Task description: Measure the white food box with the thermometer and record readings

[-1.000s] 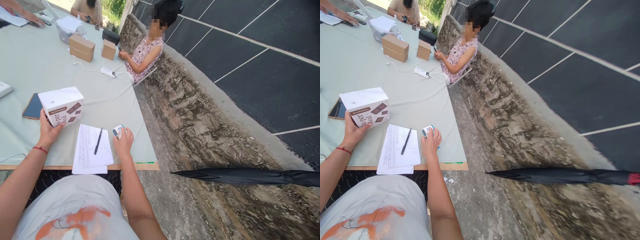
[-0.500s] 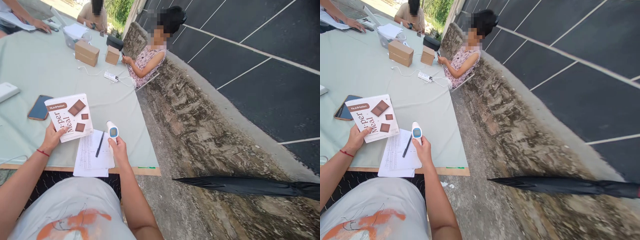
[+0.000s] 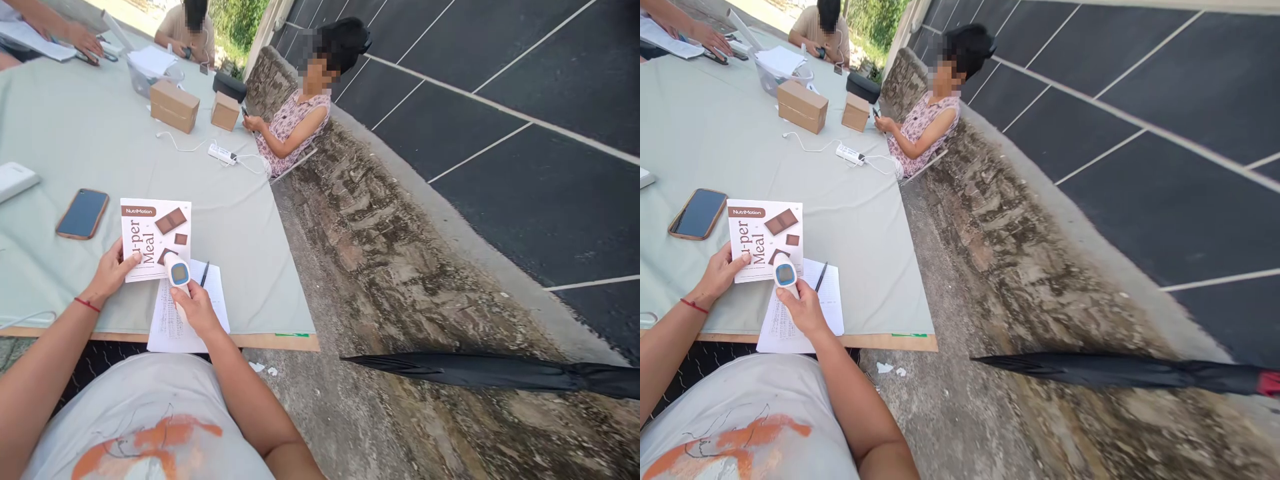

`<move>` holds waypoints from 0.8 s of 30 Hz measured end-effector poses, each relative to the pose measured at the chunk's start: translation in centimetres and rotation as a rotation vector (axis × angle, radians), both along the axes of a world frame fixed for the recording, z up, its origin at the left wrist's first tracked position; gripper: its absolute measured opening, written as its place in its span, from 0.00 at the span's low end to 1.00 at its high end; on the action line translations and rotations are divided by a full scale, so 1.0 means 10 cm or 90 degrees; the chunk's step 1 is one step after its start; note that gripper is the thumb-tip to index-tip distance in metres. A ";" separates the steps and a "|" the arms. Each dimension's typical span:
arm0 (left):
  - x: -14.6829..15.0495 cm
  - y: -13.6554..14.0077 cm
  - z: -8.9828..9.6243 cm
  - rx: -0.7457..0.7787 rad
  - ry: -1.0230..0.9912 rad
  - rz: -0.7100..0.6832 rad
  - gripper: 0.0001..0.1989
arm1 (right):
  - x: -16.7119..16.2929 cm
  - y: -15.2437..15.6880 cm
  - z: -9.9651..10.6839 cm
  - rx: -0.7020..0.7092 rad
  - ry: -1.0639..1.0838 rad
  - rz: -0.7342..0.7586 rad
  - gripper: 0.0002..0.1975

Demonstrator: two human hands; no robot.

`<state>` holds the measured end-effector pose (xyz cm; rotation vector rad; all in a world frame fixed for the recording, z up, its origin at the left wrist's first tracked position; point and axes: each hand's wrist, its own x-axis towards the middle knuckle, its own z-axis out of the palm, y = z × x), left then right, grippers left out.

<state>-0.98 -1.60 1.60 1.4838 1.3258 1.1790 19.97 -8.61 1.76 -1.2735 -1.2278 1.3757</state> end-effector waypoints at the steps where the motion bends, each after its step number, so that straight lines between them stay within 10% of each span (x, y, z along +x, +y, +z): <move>1: 0.00 0.00 0.00 0.000 -0.004 -0.004 0.41 | -0.01 0.00 -0.03 0.003 -0.005 -0.005 0.17; 24: -0.01 -0.01 0.03 0.012 -0.012 -0.014 0.41 | -0.05 -0.02 -0.07 0.011 -0.014 -0.007 0.19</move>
